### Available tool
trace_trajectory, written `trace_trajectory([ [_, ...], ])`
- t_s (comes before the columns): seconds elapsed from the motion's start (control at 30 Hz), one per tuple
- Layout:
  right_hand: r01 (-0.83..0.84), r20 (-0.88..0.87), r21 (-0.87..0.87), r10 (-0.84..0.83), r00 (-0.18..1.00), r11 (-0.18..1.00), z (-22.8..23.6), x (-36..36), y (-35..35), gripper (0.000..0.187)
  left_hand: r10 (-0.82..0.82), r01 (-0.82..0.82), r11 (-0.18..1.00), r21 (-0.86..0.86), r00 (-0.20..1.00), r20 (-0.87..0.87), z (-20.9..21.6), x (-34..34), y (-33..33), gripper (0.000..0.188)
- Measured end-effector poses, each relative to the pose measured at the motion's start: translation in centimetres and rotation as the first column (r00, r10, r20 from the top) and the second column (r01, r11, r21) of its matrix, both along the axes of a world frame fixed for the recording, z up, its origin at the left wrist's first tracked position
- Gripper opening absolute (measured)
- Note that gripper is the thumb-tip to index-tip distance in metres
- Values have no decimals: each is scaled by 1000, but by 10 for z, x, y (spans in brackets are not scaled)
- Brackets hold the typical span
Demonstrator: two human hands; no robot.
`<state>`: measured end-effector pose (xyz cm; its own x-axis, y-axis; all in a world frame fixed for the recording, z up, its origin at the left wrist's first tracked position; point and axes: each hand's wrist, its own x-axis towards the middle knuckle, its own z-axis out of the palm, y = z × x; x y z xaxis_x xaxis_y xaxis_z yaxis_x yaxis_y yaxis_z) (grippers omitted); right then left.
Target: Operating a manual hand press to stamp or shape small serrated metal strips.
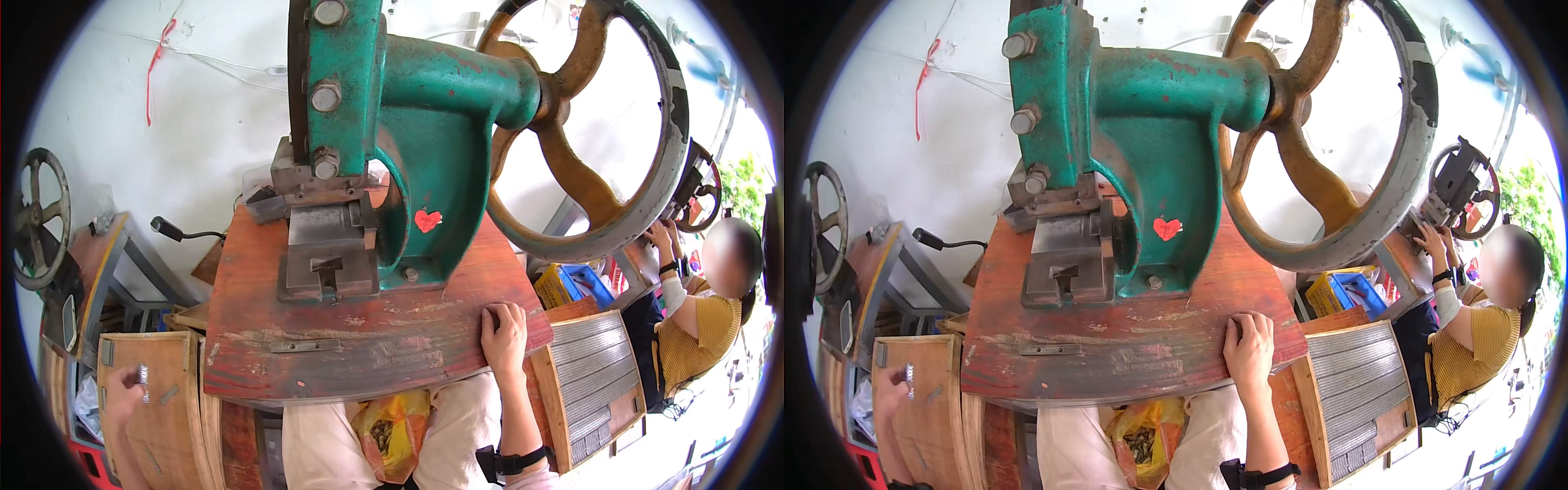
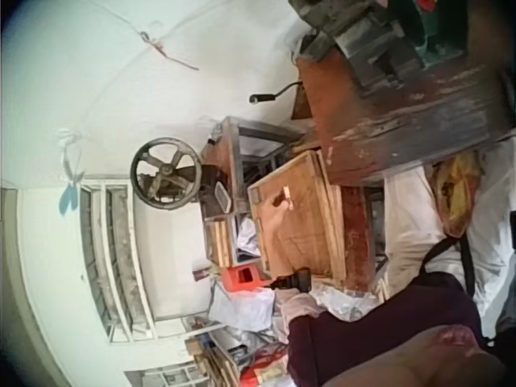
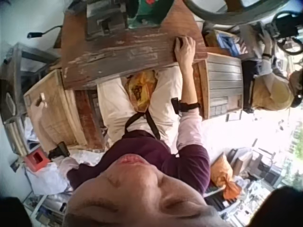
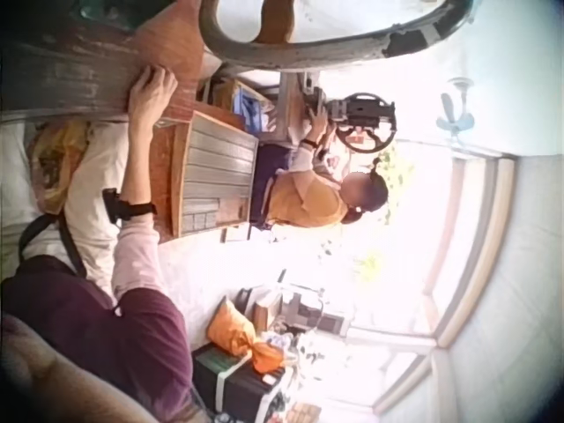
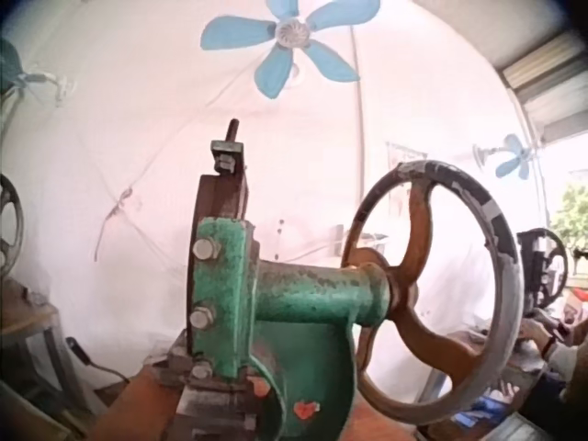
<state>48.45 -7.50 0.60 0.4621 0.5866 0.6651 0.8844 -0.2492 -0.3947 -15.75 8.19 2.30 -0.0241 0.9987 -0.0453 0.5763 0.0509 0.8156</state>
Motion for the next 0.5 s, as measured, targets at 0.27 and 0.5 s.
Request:
trace_trajectory([
  [0.27, -526, -231, -35, 505, 832, 850, 28, -88, -4, 36, -739, 836, 532, 137, 537, -407, 59, 244, -25, 52],
  [0.5, -774, -282, -173, 722, 632, 609, 30, -126, 18, 68, -702, 962, 257, 88, 248, -668, 46, 348, -34, 44],
])
